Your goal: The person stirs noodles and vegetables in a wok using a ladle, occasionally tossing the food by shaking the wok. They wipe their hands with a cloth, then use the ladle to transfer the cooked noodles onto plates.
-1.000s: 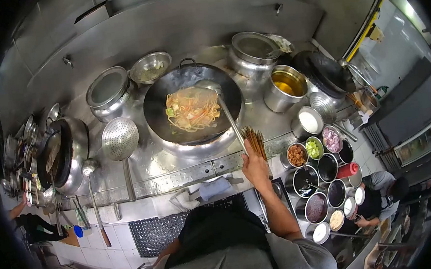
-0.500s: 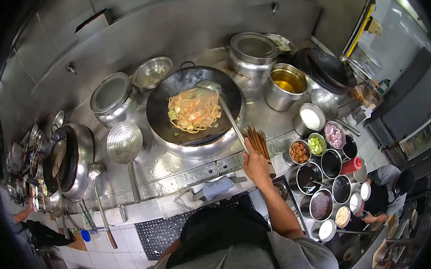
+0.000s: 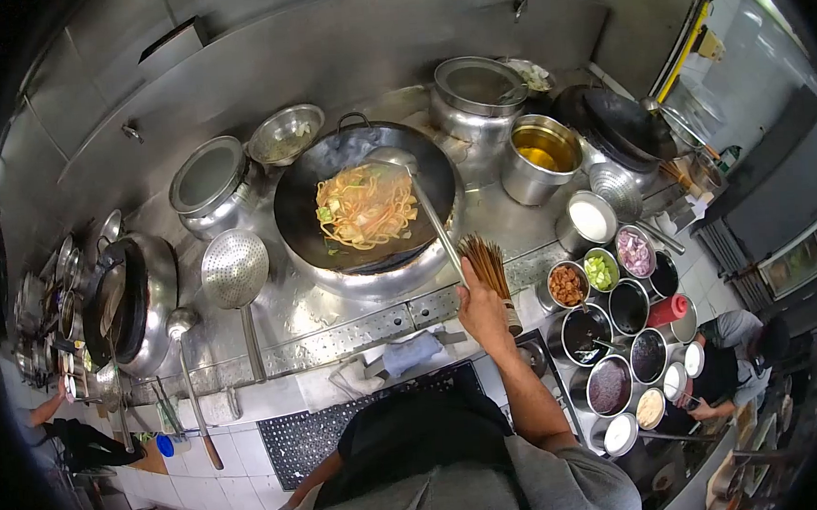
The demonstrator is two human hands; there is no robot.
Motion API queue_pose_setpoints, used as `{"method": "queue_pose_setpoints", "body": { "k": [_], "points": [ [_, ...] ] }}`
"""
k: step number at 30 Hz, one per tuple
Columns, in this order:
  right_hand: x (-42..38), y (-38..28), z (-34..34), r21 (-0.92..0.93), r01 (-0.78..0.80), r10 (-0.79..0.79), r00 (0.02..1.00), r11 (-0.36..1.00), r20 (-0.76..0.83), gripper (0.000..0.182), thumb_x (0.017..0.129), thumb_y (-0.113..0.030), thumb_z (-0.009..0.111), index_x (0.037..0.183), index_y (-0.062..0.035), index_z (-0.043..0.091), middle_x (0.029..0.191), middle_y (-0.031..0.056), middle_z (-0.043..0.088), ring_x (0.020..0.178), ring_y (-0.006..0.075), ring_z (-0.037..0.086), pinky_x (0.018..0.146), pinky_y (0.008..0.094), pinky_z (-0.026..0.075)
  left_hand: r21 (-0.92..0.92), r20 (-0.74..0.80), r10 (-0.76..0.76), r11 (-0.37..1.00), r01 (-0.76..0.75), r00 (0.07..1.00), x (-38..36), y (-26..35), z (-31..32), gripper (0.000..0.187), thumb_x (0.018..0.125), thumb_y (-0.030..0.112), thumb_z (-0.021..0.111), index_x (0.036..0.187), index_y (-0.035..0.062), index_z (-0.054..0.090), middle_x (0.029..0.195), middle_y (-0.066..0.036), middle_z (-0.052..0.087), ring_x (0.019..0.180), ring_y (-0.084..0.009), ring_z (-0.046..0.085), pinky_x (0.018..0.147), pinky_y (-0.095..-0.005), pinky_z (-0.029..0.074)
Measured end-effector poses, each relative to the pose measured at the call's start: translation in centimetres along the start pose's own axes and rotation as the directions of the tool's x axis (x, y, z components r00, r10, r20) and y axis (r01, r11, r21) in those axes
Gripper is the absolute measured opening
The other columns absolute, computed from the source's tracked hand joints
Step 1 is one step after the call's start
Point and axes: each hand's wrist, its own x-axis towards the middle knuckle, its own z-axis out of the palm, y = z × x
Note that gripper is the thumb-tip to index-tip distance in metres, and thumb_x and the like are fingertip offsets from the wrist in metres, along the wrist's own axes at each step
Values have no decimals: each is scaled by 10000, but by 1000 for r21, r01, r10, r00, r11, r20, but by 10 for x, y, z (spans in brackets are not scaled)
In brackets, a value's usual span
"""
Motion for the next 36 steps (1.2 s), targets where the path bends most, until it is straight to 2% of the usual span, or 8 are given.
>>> {"method": "queue_pose_setpoints", "body": {
  "k": [11,20,22,25,27,32,34,36],
  "points": [
    [0,0,-2,3,-64,64,998,998,25,554,903,-105,591,1429,-95,417,976,309,632,874,482,619,747,546,481,-105,14,-76,991,77,997,-25,5,-20,301,831,82,623,1129,35,631,1229,-222,609,1142,-356,592,934,-420,485],
    [35,3,15,369,-196,191,980,909,52,531,909,-107,585,1409,-14,431,1051,318,630,946,426,647,819,431,495,-277,7,-140,951,136,990,-47,73,-14,314,824,79,632,1134,32,628,1235,-223,607,1152,-355,589,942,-418,483],
    [50,-15,3,250,-183,180,983,951,33,541,901,-85,610,1396,38,432,1072,259,652,849,277,646,786,359,495,-320,5,-164,934,157,986,-59,112,-23,316,823,78,635,1135,32,628,1237,-224,606,1154,-355,588,944,-418,482],
    [61,-30,-1,134,-90,82,994,987,66,574,883,-105,608,1402,38,409,1043,299,637,864,381,644,793,414,501,-367,6,-188,913,177,982,-75,178,-50,321,820,78,638,1137,31,627,1239,-224,606,1157,-355,587,947,-417,482],
    [60,-36,-4,48,-29,23,993,998,114,589,877,-109,594,1416,18,392,1010,328,623,876,470,638,774,454,505,-293,-44,-162,946,142,986,-84,115,-23,355,790,79,666,1138,22,621,1217,-229,613,1139,-369,591,936,-426,486],
    [36,-47,-35,501,-437,151,845,747,513,587,880,-89,593,1433,-13,411,789,150,640,490,223,581,470,349,457,4,-246,-49,999,52,968,-52,52,24,514,670,86,780,1141,-13,597,1129,-248,641,1065,-428,608,894,-462,501],
    [46,-44,-29,517,-421,162,866,745,472,561,898,-69,581,1434,-19,425,738,60,589,457,106,510,421,292,402,-282,-202,-32,959,-27,979,-55,106,-11,406,718,114,729,1090,-14,626,1066,-256,661,1020,-445,617,870,-484,503],
    [73,-39,-17,439,-314,143,914,842,380,547,909,-61,574,1430,-1,421,717,48,581,461,106,497,415,285,397,-100,-74,-33,995,25,997,-62,134,-42,353,754,145,691,1069,-8,646,1062,-260,661,1005,-446,622,874,-481,502]
  ]
}}
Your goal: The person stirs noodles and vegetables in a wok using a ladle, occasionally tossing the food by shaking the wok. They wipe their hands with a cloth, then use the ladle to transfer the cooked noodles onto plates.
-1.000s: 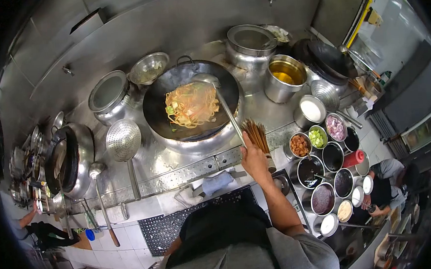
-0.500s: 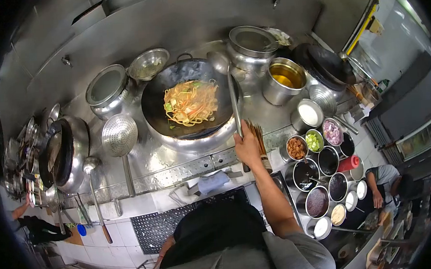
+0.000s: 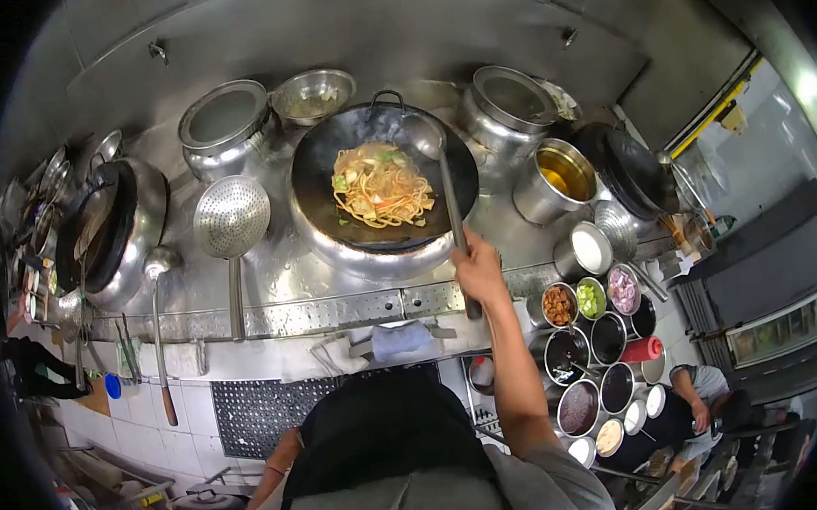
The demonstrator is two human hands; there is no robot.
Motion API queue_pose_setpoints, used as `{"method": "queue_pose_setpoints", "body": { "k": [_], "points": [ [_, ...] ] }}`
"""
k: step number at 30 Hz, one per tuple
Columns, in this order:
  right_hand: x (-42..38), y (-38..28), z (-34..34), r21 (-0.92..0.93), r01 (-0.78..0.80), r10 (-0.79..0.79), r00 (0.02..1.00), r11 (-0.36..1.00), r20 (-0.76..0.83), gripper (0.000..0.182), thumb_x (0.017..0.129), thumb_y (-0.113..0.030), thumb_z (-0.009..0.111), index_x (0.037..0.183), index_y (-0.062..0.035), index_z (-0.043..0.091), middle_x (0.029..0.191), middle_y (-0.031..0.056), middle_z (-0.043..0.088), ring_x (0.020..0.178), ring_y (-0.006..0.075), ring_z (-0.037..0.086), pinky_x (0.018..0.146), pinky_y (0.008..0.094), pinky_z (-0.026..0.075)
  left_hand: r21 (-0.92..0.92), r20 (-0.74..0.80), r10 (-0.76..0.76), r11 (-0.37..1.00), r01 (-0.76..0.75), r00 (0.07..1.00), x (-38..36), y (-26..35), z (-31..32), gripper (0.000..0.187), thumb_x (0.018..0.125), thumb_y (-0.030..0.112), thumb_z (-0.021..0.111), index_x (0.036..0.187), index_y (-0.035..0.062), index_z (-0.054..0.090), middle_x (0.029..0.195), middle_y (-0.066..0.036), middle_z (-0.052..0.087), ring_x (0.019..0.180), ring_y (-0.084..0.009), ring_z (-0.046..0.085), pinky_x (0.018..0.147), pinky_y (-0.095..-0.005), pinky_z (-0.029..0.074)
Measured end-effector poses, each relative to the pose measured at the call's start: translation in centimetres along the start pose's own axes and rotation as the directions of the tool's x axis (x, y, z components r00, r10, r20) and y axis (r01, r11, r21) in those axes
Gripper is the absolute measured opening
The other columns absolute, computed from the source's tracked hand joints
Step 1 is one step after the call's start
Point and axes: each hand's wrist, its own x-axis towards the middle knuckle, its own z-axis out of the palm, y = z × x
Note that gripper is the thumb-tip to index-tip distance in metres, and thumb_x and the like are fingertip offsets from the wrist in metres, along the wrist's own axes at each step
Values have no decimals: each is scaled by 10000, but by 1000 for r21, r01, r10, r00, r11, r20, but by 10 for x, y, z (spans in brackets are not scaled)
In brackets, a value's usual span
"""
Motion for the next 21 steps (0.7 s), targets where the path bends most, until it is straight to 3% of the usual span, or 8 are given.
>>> {"method": "queue_pose_setpoints", "body": {
  "k": [5,7,8,10,11,13,15,21],
  "points": [
    [62,-2,12,116,-79,63,990,990,129,561,901,-63,583,1435,-13,418,688,28,561,484,107,501,414,293,400,470,393,-230,882,21,890,33,19,-60,247,798,73,601,1016,-1,691,1031,-278,657,953,-444,636,828,-476,513],
    [65,-13,10,148,-122,62,931,981,359,598,894,-68,595,1459,-61,402,685,33,553,503,117,510,409,298,408,516,589,6,766,-382,808,55,6,-73,214,848,169,582,918,25,723,973,-238,682,912,-420,654,786,-474,512],
    [58,-18,5,147,-121,63,935,982,348,598,894,-68,595,1459,-61,402,685,33,553,503,117,510,409,298,408,515,594,13,762,-393,804,59,12,-78,214,848,169,582,918,25,723,973,-238,682,912,-420,654,786,-474,512],
    [40,-26,-8,-318,68,70,913,946,403,576,884,-41,579,1441,-74,433,740,73,610,600,131,591,485,325,471,499,562,-56,819,-284,825,55,73,-101,270,872,229,531,935,43,717,948,-231,680,918,-405,658,787,-486,518],
    [56,27,-16,-348,667,-584,745,658,324,561,867,-42,599,1405,-164,493,885,103,669,734,215,671,619,398,519,488,593,-47,815,-313,804,56,90,-107,262,874,239,534,897,45,710,926,-218,683,900,-403,659,771,-478,523],
    [1,-28,-42,-794,332,-326,928,509,179,557,836,-52,631,1348,-255,552,1014,103,664,864,322,673,748,455,515,449,618,30,807,-384,786,61,88,-105,261,877,239,533,889,47,709,914,-215,683,884,-402,662,761,-481,524],
    [-25,-20,-58,-882,239,-377,923,405,77,569,819,-72,650,1319,-334,573,1020,101,647,835,382,645,739,468,519,401,634,107,801,-444,766,60,92,-105,260,880,240,532,881,48,707,901,-211,684,869,-402,664,750,-484,525],
    [-76,77,-31,-714,219,-447,883,665,-145,585,822,-7,651,1368,-190,548,1019,225,660,845,381,662,750,434,523,456,517,124,798,-394,847,51,127,-121,281,900,243,525,865,28,702,869,-223,677,817,-411,659,726,-497,522]
  ]
}}
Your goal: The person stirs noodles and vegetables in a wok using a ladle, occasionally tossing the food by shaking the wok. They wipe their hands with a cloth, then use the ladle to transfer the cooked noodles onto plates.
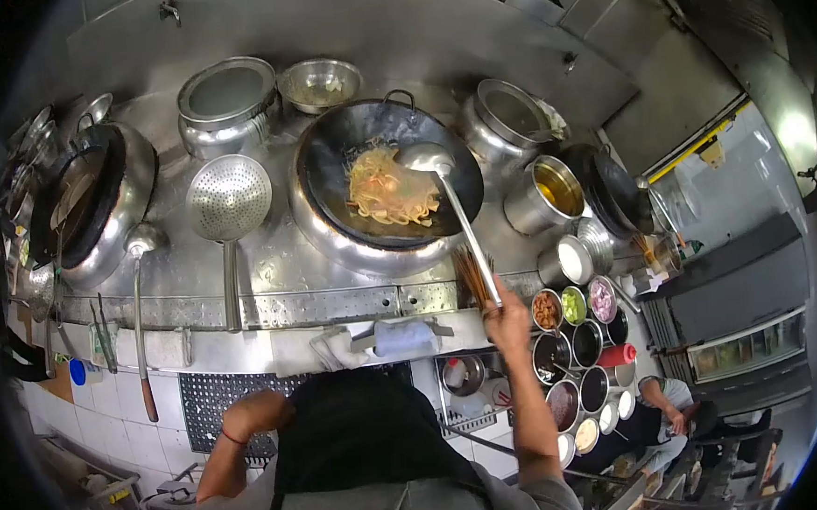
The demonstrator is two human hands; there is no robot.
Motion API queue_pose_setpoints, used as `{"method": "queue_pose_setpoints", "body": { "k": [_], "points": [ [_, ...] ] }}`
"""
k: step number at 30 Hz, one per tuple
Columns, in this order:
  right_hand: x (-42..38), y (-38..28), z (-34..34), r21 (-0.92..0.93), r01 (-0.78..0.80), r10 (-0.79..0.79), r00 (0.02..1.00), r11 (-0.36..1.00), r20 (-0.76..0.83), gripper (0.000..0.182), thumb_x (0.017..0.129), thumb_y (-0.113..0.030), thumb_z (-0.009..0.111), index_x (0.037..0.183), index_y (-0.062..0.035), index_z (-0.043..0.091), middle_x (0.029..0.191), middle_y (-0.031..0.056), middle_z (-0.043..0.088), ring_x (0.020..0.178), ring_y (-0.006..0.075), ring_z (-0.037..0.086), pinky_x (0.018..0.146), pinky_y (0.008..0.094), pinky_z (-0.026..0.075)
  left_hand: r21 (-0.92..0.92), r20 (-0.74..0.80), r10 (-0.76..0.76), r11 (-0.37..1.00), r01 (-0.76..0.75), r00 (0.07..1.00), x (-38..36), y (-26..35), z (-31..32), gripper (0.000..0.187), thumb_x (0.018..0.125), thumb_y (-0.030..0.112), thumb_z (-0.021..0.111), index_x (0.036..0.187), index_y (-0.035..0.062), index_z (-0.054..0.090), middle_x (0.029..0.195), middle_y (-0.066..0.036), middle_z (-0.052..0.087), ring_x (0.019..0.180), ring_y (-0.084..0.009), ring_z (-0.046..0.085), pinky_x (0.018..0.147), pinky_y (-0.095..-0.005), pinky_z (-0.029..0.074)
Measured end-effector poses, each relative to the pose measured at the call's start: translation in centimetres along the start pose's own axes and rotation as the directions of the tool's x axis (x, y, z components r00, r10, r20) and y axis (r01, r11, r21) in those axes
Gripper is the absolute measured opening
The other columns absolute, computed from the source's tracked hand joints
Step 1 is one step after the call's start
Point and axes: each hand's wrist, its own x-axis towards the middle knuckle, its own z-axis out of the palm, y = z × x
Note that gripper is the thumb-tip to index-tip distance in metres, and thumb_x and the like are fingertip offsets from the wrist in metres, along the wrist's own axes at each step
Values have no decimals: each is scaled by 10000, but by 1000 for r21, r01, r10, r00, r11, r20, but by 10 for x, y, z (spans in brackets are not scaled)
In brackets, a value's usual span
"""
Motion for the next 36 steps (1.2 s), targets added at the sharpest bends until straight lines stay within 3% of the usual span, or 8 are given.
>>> {"method": "queue_pose_setpoints", "body": {
  "k": [5,11,17,19,20,22,26,36],
  "points": [
    [-23,-45,8,285,-293,285,956,913,70,566,838,-25,662,1373,-156,534,1142,257,637,927,395,666,779,399,522,-84,-212,98,989,-118,972,15,19,-28,318,922,259,532,830,-10,674,853,-239,665,849,-415,641,768,-497,505],
    [-28,-81,-125,-120,-249,267,949,961,170,552,782,22,666,1302,-150,600,1132,227,653,1009,373,655,822,407,514,-102,-350,94,985,-138,932,5,10,-20,299,925,254,542,815,1,658,834,-211,663,833,-413,643,771,-498,506],
    [-24,-89,-91,-318,-233,311,924,919,223,607,794,7,647,1359,-191,547,1089,250,645,1026,432,613,863,461,483,-153,-244,45,985,-84,969,11,7,-24,291,927,261,548,913,-14,641,909,-219,662,904,-400,638,802,-487,506],
    [-25,-86,-68,-226,-155,208,950,962,233,605,818,50,596,1388,-132,511,1089,301,623,1034,450,606,868,436,483,-177,-232,76,977,-118,970,17,6,-15,292,930,262,554,1001,-13,620,963,-216,659,951,-397,631,828,-484,501],
    [-28,-85,-58,-82,-31,45,983,996,177,616,833,82,563,1413,-112,481,1137,309,612,1036,370,655,843,375,493,-182,-290,98,971,-155,952,22,3,-9,295,927,266,562,1020,-9,612,966,-217,658,950,-400,632,825,-485,503],
    [-37,-63,-41,19,-149,141,966,989,217,608,860,85,536,1436,-86,442,1202,276,618,932,208,646,781,321,491,-209,-307,38,972,-106,951,17,6,-17,300,927,271,564,1032,-7,606,968,-219,657,951,-401,634,824,-485,506],
    [-40,-59,-14,73,-68,57,988,995,143,592,887,42,548,1452,-79,418,1187,293,618,953,241,641,823,338,491,-183,-260,-1,982,-48,966,16,1,-24,306,927,280,572,1047,0,597,977,-222,655,954,-406,638,824,-487,515],
    [-36,-44,2,207,-372,330,920,905,212,607,873,76,533,1455,-16,390,1391,221,519,1257,259,506,1035,315,368,-188,-324,44,976,-110,945,45,7,-27,322,908,302,602,1034,6,606,940,-210,664,915,-408,649,804,-500,516]
  ]
}}
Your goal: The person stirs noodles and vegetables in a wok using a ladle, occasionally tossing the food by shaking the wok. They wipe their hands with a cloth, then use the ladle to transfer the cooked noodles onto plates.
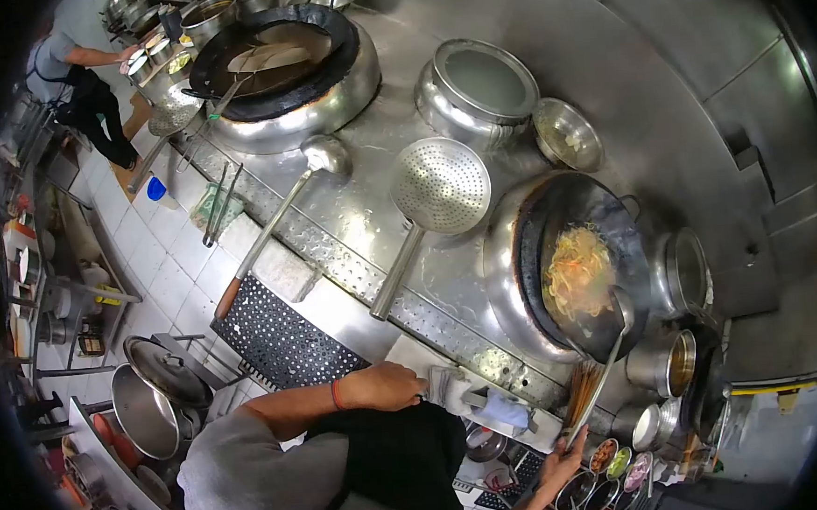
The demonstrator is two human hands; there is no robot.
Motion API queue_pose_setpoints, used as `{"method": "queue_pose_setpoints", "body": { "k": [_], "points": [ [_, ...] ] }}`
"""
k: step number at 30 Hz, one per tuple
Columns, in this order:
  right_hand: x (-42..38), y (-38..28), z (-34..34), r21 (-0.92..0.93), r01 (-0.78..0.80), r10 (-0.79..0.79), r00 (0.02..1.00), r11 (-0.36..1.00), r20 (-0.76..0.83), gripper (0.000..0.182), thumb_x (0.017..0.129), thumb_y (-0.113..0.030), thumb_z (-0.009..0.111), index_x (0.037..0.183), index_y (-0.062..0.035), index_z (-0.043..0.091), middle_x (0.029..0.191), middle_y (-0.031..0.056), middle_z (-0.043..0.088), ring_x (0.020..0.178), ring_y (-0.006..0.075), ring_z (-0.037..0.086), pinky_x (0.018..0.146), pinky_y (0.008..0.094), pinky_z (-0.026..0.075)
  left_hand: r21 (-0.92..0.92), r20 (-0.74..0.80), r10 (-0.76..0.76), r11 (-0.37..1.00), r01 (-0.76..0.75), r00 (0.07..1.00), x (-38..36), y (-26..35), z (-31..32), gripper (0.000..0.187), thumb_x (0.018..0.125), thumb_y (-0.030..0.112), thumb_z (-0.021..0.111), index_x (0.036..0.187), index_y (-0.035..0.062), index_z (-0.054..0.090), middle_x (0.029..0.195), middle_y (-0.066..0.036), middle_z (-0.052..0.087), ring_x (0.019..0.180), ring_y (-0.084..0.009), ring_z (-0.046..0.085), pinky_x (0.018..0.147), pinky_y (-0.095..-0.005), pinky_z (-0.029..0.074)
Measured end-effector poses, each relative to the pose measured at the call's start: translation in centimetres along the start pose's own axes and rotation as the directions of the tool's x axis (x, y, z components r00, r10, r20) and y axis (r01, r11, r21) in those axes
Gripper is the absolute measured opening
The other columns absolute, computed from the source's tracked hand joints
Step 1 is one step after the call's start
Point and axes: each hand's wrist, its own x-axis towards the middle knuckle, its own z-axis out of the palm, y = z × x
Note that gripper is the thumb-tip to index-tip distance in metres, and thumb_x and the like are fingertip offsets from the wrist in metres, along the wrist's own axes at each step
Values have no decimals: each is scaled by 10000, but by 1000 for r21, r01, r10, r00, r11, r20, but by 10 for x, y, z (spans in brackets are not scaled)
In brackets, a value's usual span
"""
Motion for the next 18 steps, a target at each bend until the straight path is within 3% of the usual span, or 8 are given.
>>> {"method": "queue_pose_setpoints", "body": {
  "k": [3,5,10,12,13,15,17,18],
  "points": [
    [9,37,3,19,79,-79,997,997,7,579,890,64,526,1450,-11,397,1406,207,506,1258,247,496,1042,312,354,12,28,50,999,-51,998,12,5,-2,325,897,302,614,1046,13,604,931,-214,666,903,-406,652,791,-499,518],
    [5,20,4,79,53,-53,999,995,-2,559,891,63,528,1435,2,413,1395,211,515,1266,243,493,1048,318,354,108,62,47,993,-53,997,22,8,3,331,886,297,623,1052,12,600,925,-215,666,885,-407,656,774,-494,522],
    [-3,-17,2,45,29,-27,999,999,-33,562,873,68,562,1418,8,437,1379,219,532,1276,248,504,1048,320,368,90,31,180,979,-182,983,26,17,-6,337,883,269,620,1087,2,590,933,-202,668,889,-393,654,772,-486,523],
    [-2,-25,-2,3,-25,25,999,1000,-20,548,881,58,570,1412,-4,453,1360,235,543,1296,277,495,1053,316,363,97,2,130,987,-129,992,26,23,-9,336,886,261,620,1084,-9,590,939,-199,667,896,-390,649,784,-476,521],
    [0,-8,-1,-9,132,-133,989,991,-69,545,903,21,587,1427,-33,449,1251,196,624,1109,255,620,927,289,459,108,18,148,983,-149,989,27,24,-6,336,886,261,620,1084,-9,590,939,-199,667,896,-390,649,784,-476,521],
    [-1,-3,-14,252,31,-44,998,967,46,526,933,-9,578,1440,-71,450,989,86,663,727,143,616,647,230,488,141,-47,161,978,-153,986,28,27,1,348,888,261,619,1106,-10,587,938,-203,663,900,-391,646,789,-468,519],
    [-4,-29,-44,488,-292,165,944,822,286,517,950,-31,573,1447,-99,447,776,-13,553,511,48,417,442,189,355,136,-43,135,982,-128,990,25,37,1,362,891,265,617,1124,-10,581,943,-210,662,900,-395,645,788,-471,517],
    [-2,-25,-55,477,-282,140,940,832,312,516,951,-50,581,1445,-119,451,710,-28,523,468,43,406,391,205,342,123,-45,104,988,-97,994,24,43,2,376,894,268,616,1143,-10,575,949,-218,661,900,-400,643,788,-474,516]
  ]
}}
